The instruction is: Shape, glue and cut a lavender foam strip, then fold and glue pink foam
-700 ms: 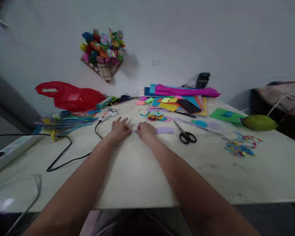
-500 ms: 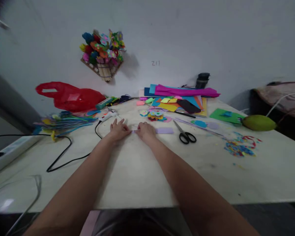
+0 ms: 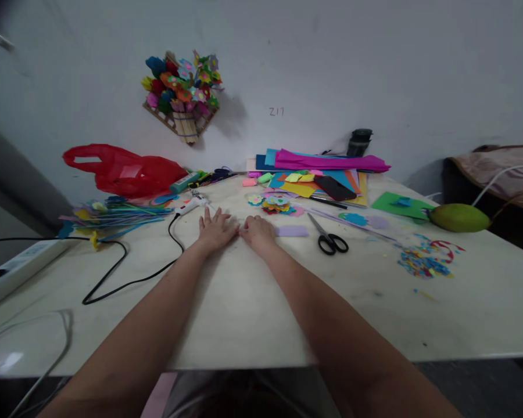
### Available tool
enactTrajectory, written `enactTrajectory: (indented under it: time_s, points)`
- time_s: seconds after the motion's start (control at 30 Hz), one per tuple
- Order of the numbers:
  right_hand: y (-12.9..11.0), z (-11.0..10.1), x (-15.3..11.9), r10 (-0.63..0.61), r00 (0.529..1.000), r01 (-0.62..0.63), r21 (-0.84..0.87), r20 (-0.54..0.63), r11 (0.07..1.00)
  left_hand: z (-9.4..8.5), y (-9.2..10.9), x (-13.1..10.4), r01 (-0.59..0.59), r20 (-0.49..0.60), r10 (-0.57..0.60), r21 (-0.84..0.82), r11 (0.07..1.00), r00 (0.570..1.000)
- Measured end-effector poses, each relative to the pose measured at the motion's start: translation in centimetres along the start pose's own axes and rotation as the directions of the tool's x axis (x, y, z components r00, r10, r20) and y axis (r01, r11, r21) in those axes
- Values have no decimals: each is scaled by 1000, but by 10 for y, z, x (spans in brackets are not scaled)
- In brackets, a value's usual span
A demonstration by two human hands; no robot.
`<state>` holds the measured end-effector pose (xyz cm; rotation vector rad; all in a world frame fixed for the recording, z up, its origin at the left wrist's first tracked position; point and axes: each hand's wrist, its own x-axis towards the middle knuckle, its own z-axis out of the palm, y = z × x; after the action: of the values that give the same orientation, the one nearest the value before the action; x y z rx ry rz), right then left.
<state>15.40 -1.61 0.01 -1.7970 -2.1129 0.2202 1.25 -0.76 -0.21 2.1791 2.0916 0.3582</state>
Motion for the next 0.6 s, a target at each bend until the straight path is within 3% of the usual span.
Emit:
enactTrajectory:
  time_s: [0.23,0.6]
  points:
    - [-1,1,1,9,1000,-9,-6,5,1000,5,0,-1,-35,35,31,121,992,999]
    - [7,-4,4,0,997,-7,93,74,996,3,3,-1,50,111,-66,143,988,992]
